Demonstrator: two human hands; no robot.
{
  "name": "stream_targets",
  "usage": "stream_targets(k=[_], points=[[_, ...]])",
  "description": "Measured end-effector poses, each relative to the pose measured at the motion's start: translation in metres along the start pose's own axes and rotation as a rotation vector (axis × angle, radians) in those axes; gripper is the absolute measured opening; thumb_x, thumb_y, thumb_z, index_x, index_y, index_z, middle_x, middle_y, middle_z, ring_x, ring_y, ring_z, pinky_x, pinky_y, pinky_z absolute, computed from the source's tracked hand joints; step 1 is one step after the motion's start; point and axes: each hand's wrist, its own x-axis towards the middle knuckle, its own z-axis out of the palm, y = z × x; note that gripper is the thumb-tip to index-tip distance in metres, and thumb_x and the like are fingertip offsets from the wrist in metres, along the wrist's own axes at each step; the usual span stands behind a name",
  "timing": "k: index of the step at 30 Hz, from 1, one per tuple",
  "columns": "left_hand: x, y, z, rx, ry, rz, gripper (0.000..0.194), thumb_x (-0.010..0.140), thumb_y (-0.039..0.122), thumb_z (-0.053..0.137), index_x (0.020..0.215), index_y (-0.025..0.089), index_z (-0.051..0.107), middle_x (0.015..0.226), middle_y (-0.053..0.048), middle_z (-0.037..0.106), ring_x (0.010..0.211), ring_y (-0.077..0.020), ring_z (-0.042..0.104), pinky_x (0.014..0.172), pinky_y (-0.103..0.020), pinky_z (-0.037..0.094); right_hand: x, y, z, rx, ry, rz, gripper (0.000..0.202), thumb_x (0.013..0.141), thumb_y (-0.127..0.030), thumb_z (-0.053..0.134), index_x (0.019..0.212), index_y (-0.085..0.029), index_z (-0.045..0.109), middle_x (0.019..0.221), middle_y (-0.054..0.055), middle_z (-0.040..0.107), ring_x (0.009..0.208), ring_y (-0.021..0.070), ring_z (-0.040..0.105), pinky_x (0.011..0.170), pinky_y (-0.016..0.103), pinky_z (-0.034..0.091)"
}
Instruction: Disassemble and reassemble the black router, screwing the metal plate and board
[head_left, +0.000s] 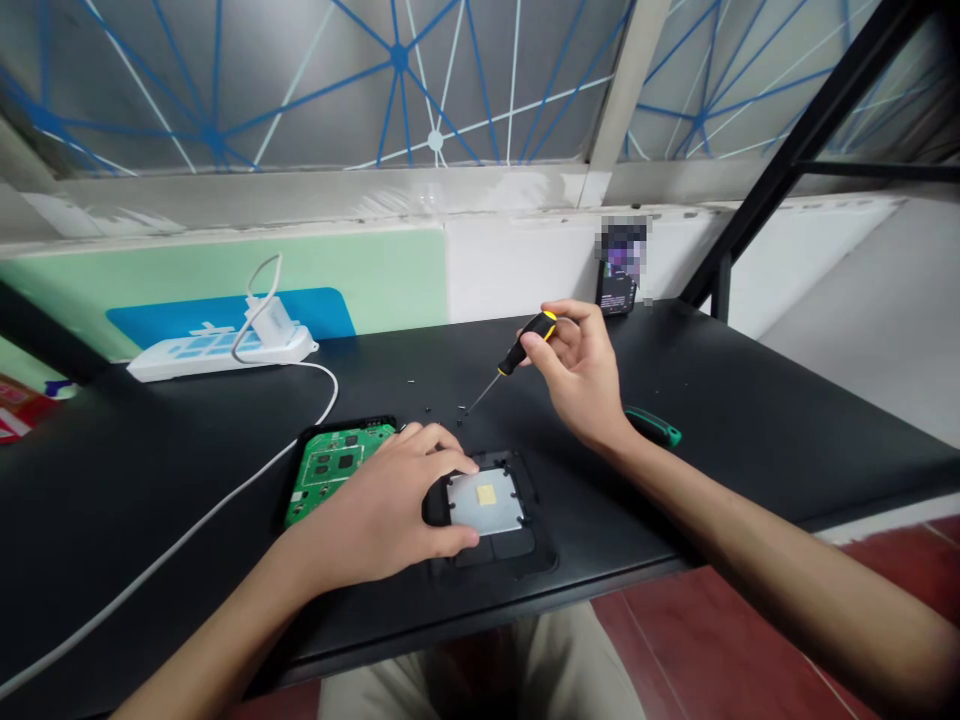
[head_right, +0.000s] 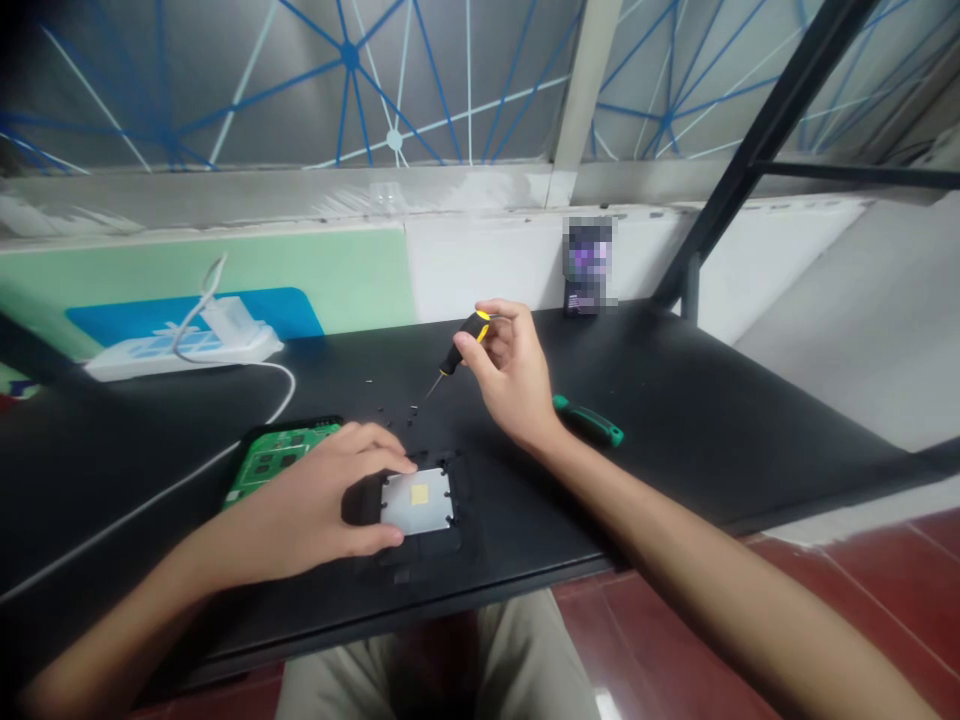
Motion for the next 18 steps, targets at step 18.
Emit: stream_targets(k=[18], points=[[0.0, -0.009, -0.002, 0.052, 0.092, -0.013, 0.034, 0.08, 0.027, 0.077, 0.112, 0.026, 0.065, 0.121, -0.004, 0.064, 0.11, -0.0283, 0.059, 0.099, -0.047, 0.046, 0.009, -0.011, -0.011, 0.032, 0.103, 0.122, 0.04, 0.084, -0.049, 0.07, 0.111, -0.032, 0.047, 0.086, 0.001, 0.063, 0.078, 0.0212, 0.068, 0.077, 0.044, 0.059]])
